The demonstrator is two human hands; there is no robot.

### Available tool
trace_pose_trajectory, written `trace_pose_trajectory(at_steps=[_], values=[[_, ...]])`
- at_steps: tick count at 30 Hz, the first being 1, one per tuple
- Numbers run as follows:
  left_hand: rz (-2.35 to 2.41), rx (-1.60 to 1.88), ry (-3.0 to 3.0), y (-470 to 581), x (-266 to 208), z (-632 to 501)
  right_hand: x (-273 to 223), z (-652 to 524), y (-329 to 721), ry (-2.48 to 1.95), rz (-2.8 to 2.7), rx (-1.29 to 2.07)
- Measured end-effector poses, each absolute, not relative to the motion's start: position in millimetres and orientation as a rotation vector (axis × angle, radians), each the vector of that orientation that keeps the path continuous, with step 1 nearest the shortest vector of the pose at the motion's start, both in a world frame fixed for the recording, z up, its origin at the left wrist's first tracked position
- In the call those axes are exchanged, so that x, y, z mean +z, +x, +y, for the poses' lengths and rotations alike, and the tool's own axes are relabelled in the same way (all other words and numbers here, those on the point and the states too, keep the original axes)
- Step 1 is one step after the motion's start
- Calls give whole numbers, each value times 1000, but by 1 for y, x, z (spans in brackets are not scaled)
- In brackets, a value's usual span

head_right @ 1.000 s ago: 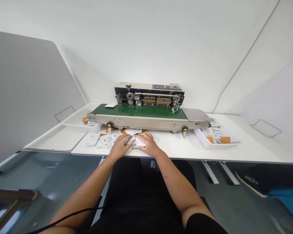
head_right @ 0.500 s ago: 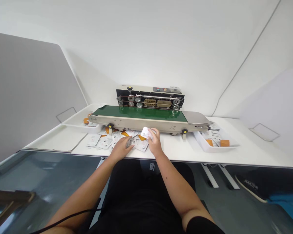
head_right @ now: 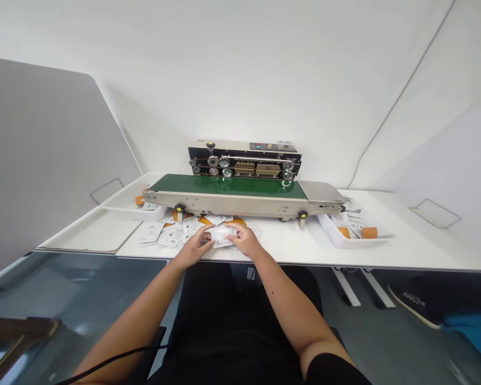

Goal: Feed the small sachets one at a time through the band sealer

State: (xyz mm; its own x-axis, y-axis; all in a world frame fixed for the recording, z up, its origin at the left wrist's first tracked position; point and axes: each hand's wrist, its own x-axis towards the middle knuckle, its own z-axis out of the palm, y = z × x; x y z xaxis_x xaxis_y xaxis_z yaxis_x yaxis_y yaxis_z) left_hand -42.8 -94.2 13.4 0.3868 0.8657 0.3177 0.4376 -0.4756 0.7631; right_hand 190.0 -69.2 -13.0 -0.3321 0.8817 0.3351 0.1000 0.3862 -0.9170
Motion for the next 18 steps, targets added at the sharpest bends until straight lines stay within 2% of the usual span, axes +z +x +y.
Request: trace_pose_trajectory(at_steps=[5,13,18], values=[[1132,971,2071,-43,14,-95,-14,-69,194,-1033,-1789,926],[1152,1095,1925,-47,6,-93,-8,-76,193,-1032,-1612,946],[1088,1038,1877,-50,5,-96,6,-83,197,-1077,-1966,713]])
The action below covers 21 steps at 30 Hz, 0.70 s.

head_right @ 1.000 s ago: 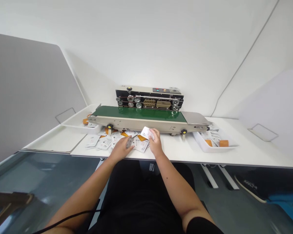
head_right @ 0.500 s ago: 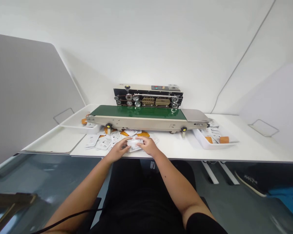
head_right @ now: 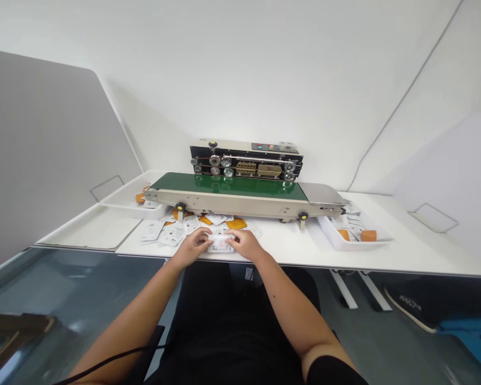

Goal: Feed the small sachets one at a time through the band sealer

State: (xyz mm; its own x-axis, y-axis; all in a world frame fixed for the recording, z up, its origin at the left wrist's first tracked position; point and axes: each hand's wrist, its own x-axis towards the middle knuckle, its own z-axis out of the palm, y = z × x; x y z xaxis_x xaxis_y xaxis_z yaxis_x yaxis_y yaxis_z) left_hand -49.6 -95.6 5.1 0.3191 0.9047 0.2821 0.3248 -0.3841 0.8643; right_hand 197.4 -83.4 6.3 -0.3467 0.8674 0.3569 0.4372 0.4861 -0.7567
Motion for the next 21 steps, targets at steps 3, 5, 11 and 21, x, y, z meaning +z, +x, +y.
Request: trace_pose_trajectory(at_steps=[3,5,11,21], values=[[1053,1042,1855,-50,5,-96,31,-80,214,-1048,-2179,759],[1015,1076,1828,-50,4,-96,55,-67,237,-1048,-2147,924],[917,1173,1769,-51,1,-92,125,9,345,-994,-1195,752],[925,1173,1754,-52,4,-93,134,66,414,-1362,-543,669]])
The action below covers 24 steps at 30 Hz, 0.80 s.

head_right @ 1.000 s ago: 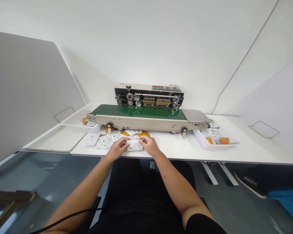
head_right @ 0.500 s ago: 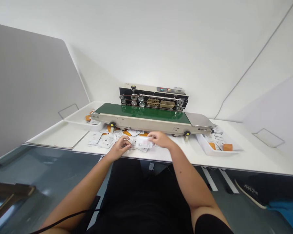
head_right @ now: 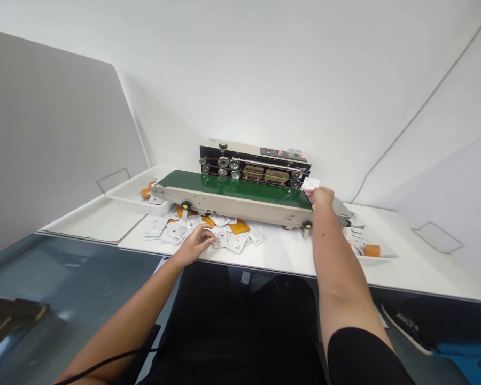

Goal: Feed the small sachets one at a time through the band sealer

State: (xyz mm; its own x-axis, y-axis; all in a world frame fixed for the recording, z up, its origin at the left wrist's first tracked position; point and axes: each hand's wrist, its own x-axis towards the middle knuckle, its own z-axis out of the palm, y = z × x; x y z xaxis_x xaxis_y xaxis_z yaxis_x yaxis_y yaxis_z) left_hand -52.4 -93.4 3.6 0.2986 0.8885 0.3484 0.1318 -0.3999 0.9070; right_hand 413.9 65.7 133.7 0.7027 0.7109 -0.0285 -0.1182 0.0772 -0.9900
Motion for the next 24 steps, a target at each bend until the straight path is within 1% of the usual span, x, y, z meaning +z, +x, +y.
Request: trace_pose_trajectory(at_steps=[4,11,13,15,17,18,19,22,24], values=[[947,1174,1769,-53,2,-93,137,78,391,-1387,-603,833],[1055,1178,1894,-55,2,-93,141,84,364,-1412,-707,869],[1153,1179,2018,-54,3,-94,140,75,359,-1435,-756,764],[1230,1172,2194,-51,3,-95,134,55,345,-1445,-863,443],[1259,1111,2393,-44,2,-95,119,26,319,-1394,-1039,50],[1265,1053,2482,-40,0,-95,107,9,303,-1348,-1150,-64],[1270,984,2556,-37,-1,-95,93,-8,285,-1297,-1310,-76],[1284,800,2667,-29,-7,-92,45,-54,236,-1144,-1928,64],[1279,762,2684,-28,-10,-90,17,-73,215,-1166,-2242,142]])
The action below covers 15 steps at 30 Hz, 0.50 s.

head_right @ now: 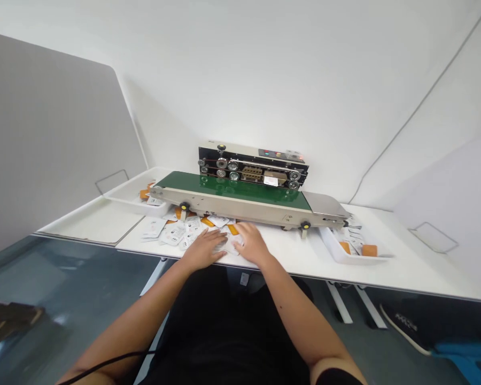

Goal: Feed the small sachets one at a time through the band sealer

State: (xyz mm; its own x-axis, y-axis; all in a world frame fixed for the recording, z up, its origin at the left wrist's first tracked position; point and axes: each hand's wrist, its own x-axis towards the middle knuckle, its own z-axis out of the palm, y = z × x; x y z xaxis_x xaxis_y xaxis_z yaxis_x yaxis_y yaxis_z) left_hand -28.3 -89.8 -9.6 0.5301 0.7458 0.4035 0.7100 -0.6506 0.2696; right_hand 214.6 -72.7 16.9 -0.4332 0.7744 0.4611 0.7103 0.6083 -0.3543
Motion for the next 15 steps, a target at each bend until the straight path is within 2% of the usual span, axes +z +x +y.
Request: trace_pose_trajectory(at_steps=[5,12,15], values=[[1221,845,2750,-31,-12,-89,-12,-82,204,-1421,-2428,241],[1426,1202,2829,-32,-12,-101,-6,-84,203,-1474,-2370,190],[1448,1292,2811,-37,-16,-103,-3,-91,198,-1363,-2322,90]])
